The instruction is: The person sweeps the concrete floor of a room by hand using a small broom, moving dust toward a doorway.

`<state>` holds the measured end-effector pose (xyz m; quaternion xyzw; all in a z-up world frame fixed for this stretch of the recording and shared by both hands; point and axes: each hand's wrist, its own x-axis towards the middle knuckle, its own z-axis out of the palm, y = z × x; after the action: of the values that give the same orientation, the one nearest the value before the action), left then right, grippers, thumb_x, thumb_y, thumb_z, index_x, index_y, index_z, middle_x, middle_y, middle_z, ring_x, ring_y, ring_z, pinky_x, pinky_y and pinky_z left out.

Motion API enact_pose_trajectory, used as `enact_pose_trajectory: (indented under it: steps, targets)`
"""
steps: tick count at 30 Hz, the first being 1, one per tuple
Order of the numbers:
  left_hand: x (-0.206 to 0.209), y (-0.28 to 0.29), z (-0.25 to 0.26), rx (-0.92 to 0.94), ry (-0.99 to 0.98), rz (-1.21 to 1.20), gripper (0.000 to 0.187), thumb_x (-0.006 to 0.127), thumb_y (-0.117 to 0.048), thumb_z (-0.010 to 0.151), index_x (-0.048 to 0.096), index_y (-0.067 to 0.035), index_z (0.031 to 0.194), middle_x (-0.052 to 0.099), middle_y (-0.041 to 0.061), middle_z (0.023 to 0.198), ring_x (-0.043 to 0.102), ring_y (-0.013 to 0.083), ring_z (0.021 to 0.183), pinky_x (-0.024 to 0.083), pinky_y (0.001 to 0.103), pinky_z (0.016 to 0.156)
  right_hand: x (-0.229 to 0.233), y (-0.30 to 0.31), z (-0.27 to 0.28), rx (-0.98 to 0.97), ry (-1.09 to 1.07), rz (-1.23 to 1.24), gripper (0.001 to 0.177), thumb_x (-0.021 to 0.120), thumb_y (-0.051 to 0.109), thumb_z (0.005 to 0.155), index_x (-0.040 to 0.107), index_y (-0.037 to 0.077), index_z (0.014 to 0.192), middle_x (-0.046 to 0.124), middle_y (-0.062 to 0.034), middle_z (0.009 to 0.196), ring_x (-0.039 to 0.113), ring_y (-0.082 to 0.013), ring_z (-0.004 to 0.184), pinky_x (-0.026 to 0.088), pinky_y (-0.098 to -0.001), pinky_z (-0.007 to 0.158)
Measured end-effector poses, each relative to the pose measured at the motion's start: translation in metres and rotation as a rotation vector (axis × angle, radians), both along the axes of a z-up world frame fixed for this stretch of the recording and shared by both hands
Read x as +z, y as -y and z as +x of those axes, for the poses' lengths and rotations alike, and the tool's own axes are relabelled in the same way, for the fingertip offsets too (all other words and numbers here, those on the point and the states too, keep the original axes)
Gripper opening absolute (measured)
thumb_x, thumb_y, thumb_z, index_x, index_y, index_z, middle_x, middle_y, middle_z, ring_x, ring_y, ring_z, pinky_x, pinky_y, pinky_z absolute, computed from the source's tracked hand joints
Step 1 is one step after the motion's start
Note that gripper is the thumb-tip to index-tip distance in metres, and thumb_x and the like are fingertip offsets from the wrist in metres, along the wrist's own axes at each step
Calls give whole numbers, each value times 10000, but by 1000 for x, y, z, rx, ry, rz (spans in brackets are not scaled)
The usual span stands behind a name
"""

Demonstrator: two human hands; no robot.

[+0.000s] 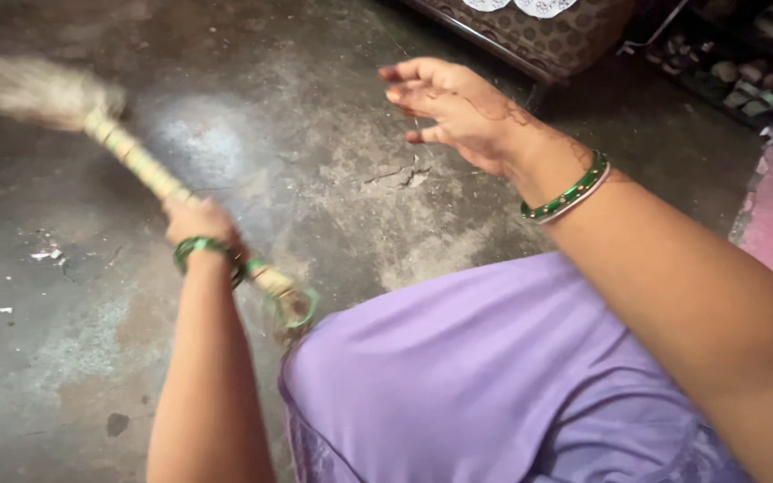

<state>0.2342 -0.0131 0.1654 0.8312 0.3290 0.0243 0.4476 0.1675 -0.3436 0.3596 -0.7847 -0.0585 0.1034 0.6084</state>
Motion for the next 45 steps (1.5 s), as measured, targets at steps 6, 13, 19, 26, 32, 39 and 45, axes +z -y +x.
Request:
enact_pose_trajectory:
  steps: [6,13,19,26,32,39,45]
  targets:
    - [18,110,33,-413,388,-395,405,674,-150,932,540,-49,1300,681,154,860,679,280,649,556,440,556,-39,-22,14,28,89,-25,472,660,261,974,547,95,1401,610,-27,1303,566,-133,1196,509,-347,958]
    - [51,202,41,-682,211,-1269,468,644,-70,868,553,-93,1327,634,58,848,616,166,644,546,355,531,-99,-42,48,-131,832,-630,511,767,401,956,609,87,1327,614,-166,1284,585,-342,1211,497,-446,1039]
    - [8,206,72,-757,136,-1409,454,613,-80,902,535,-90,1350,646,61,985,637,157,799,560,332,654,-102,-93,47,33,616,-696,519,684,365,910,583,131,1362,493,-174,1411,456,-390,1301,410,-490,1091]
    - [-97,123,104,-650,126,-1267,439,576,-93,942,514,-87,1376,659,65,1145,661,146,980,576,305,799,-132,-104,108,157,601,-718,581,672,368,892,532,127,1400,443,-211,1431,381,-427,1355,311,-520,1138]
    - [-137,-26,75,-107,12,-750,512,623,-36,903,531,-17,1406,604,72,831,561,148,603,469,314,497,-156,-129,162,228,504,-681,600,651,405,903,515,117,1411,481,-202,1388,424,-415,1347,351,-526,1144]
    - [-93,-51,80,205,-271,104,571,707,-110,915,513,-70,1450,675,252,1093,668,386,955,550,506,802,-185,-195,197,382,502,-393,654,658,352,871,444,126,1447,351,-294,1487,279,-497,1414,295,-584,1121]
    - [-66,-32,96,-10,-235,721,796,786,-357,881,476,-126,1577,668,295,1257,650,534,1049,524,570,904,-189,-176,236,25,485,-224,616,638,286,908,500,118,1484,392,-251,1548,341,-464,1466,312,-543,1225]
